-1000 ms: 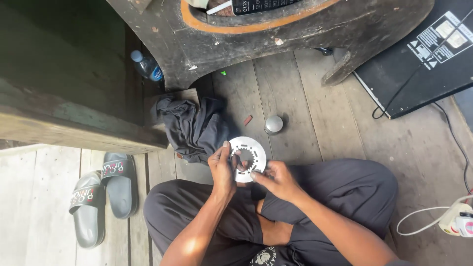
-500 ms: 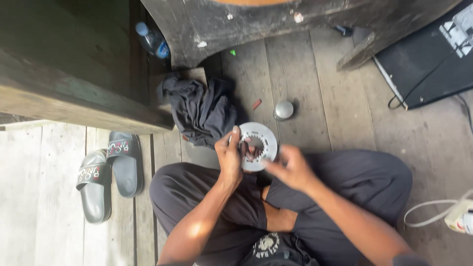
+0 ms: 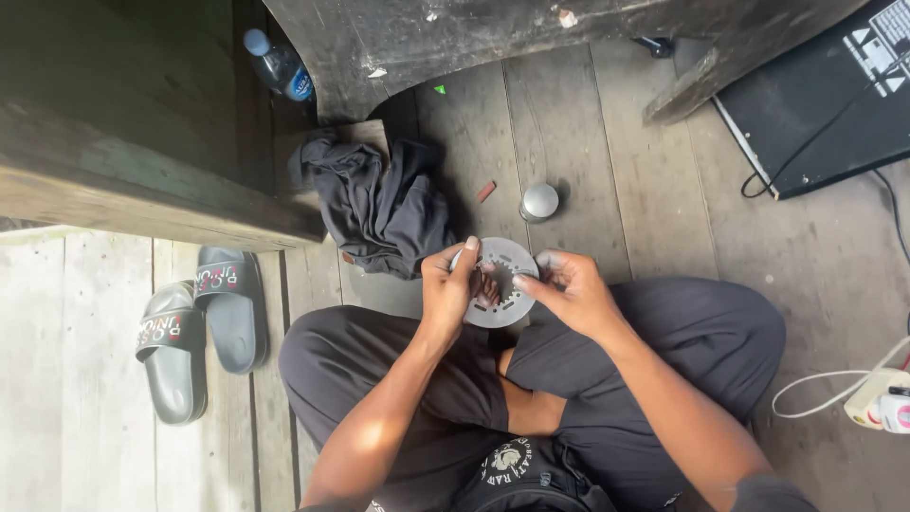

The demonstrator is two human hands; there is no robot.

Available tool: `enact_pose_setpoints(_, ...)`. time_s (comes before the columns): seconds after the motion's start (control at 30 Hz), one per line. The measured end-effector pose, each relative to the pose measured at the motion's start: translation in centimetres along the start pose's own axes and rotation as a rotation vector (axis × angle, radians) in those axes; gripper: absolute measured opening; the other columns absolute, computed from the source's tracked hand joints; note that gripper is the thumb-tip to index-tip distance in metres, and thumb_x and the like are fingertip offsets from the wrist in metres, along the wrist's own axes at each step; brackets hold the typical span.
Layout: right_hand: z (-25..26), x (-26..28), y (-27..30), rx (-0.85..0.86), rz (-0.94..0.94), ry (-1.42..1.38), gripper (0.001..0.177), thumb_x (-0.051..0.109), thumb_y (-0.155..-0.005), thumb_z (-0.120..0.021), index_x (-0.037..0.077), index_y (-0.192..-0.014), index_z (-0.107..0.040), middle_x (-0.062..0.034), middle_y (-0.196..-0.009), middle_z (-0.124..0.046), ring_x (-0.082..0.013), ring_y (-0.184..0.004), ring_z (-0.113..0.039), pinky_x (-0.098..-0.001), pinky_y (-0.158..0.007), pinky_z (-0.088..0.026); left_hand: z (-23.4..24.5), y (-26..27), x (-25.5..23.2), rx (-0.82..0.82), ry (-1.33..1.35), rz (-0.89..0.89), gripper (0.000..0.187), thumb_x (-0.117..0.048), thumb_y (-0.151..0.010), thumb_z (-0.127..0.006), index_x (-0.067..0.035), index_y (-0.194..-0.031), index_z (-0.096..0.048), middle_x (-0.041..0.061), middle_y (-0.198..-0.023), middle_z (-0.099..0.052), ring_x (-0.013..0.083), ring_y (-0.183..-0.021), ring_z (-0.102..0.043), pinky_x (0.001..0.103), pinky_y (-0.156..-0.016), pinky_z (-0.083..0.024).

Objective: The person sits on a wooden floor and uses a small abrasive tool to smooth the edges of a circular metal disc with gear-like teeth. The person holds the disc in one hand and rubs the tool along the perimeter, occasionally rotating the disc to access different sections.

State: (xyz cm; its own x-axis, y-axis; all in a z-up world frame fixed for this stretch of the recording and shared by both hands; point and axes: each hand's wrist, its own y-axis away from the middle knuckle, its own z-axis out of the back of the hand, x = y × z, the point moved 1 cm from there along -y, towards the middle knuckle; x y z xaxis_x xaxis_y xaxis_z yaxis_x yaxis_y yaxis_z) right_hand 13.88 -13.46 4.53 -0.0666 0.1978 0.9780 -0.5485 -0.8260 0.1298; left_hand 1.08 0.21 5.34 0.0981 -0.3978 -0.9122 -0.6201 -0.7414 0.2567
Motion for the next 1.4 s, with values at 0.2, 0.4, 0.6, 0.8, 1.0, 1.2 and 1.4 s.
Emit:
enact_pose_setpoints(0.2, -1.4, 2.0, 1.6, -0.053, -0.11, -0.07, 0.02, 0.014, -0.093, -0.074, 0.004, -0.076, -0.07, -0.0059, -0.063, -0.07, -0.0128, -0.053, -0.067, -0.0256, -0.056, -0.055, 1.0, -1.0, 1.9, 0.063, -0.068, 0.149, 0.042, -0.017, -0.103, -0.062, -0.005, -0.063, -0.064, 0.008, -0.039, -0.043, 0.0179, -0.033, -0.055, 0.027, -0.04, -0.043)
enact_pose_setpoints(0.4, -1.3, 0.9, 0.1, -0.256, -0.148, -0.22, 0.029, 0.019, -0.106, -0.055, 0.002, -0.089, -0.071, -0.0118, -0.068, -0.072, -0.0167, -0.064, -0.073, -0.0293, -0.069, -0.06, 0.0, -0.9, 1.0, -0.013, 0.24, 0.151, 0.025, -0.017, -0.1, -0.064, 0.005, -0.112, -0.068, 0.02, -0.091, -0.072, 0.025, -0.084, -0.074, 0.035, -0.072, -0.06)
enact_pose_setpoints(0.6, -1.5, -1.3, 0.1, -0.115, -0.129, -0.136, 0.023, 0.015, -0.102, -0.063, -0.002, -0.088, -0.073, -0.0154, -0.074, -0.074, -0.0179, -0.068, -0.075, -0.0295, -0.066, -0.06, -0.6, -0.2, 2.0, -0.126, 0.307, 0.096, 0.029, -0.013, -0.112, -0.038, 0.003, -0.099, -0.058, 0.011, -0.065, -0.055, 0.0192, -0.046, -0.061, 0.036, -0.058, -0.061)
enact_pose_setpoints(0.8, -1.0, 2.0, -0.9, -0.184, 0.064, -0.102, 0.019, 0.008, -0.092, -0.076, -0.002, -0.105, -0.069, -0.0086, -0.078, -0.07, -0.0112, -0.075, -0.069, -0.0236, -0.065, -0.06, -0.6, -0.1, 2.4, -0.037, 0.368, 0.116, 0.026, -0.011, -0.11, -0.042, 0.002, -0.094, -0.058, 0.003, -0.058, -0.039, 0.0099, -0.035, -0.038, 0.037, -0.052, -0.059)
enact_pose_setpoints(1.0, -2.1, 0.3, 0.3, -0.189, 0.05, -0.121, 0.023, 0.009, -0.088, -0.079, -0.003, -0.103, -0.066, -0.0096, -0.079, -0.07, -0.0128, -0.072, -0.067, -0.0246, -0.064, -0.059, 0.9, -0.8, 3.0, -0.017, 0.332, 0.092, 0.027, -0.011, -0.11, -0.043, 0.001, -0.093, -0.059, 0.003, -0.059, -0.038, 0.0107, -0.036, -0.037, 0.036, -0.049, -0.056)
enact_pose_setpoints(1.2, -2.2, -0.1, 0.7, -0.182, 0.107, -0.147, 0.029, 0.005, -0.082, -0.084, -0.005, -0.102, -0.065, -0.0121, -0.078, -0.07, -0.0155, -0.07, -0.068, -0.0237, -0.062, -0.059, 1.0, -1.5, 3.2, -0.004, 0.396, 0.085, 0.026, -0.011, -0.11, -0.042, 0.001, -0.093, -0.057, 0.002, -0.061, -0.036, 0.009, -0.039, -0.032, 0.036, -0.049, -0.053)
enact_pose_setpoints(1.4, -0.4, -0.1, -1.0, -0.245, 0.092, -0.112, 0.029, 0.013, -0.088, -0.082, -0.002, -0.108, -0.069, -0.011, -0.082, -0.072, -0.0135, -0.073, -0.069, -0.0242, -0.064, -0.058, 0.5, -0.4, 2.9, 0.071, 0.395, 0.094, 0.027, -0.011, -0.11, -0.042, 0.001, -0.09, -0.056, 0.003, -0.061, -0.036, 0.0089, -0.04, -0.033, 0.037, -0.05, -0.05)
